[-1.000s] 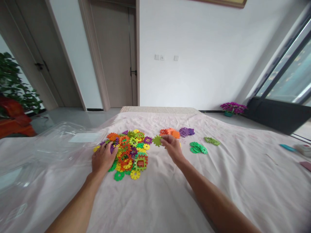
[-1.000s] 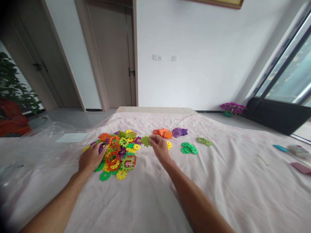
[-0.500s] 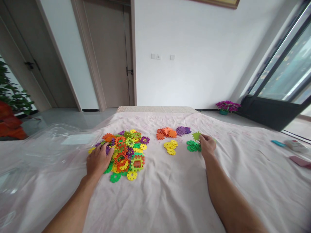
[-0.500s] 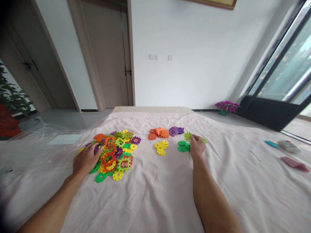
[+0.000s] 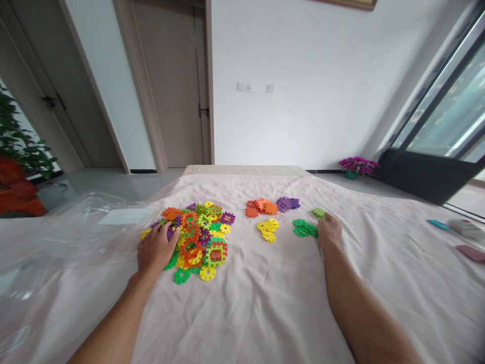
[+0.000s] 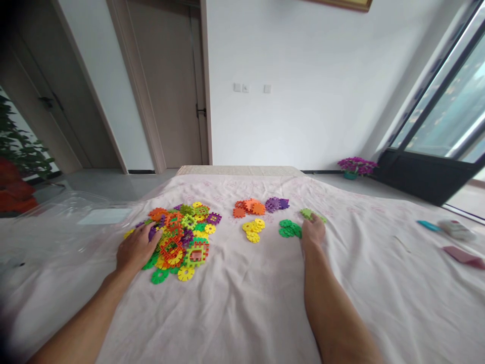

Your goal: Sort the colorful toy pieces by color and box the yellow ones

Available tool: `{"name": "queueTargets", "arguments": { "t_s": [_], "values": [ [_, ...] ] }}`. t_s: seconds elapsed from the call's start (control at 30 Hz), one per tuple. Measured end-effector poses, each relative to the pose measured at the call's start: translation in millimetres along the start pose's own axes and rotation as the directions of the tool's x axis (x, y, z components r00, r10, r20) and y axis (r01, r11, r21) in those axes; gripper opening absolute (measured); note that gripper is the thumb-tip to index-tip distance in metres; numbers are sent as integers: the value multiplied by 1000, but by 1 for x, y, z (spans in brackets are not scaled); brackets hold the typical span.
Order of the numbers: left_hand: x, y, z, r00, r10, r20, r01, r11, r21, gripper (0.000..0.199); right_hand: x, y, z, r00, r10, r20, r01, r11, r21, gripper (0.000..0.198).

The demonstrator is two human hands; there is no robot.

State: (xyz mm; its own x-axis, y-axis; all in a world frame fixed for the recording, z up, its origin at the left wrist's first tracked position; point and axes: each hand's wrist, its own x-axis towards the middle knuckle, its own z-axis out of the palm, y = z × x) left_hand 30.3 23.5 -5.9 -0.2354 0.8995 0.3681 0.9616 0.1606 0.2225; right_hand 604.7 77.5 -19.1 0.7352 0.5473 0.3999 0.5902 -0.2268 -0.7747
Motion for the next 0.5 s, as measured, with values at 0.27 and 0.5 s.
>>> {"name": "queueTargets", "arguments": {
  "t_s": [0.27, 0.5],
  "values": [
    [0, 1, -2, 1000, -2, -2, 2, 1000, -4, 53, -45, -64, 15, 926, -364, 100, 342, 921, 185, 38],
    [-1, 3, -5, 1000, -5, 1, 5, 1000, -12, 53, -137, -138, 20, 414, -756, 508, 522, 654, 548, 18]
  ]
}}
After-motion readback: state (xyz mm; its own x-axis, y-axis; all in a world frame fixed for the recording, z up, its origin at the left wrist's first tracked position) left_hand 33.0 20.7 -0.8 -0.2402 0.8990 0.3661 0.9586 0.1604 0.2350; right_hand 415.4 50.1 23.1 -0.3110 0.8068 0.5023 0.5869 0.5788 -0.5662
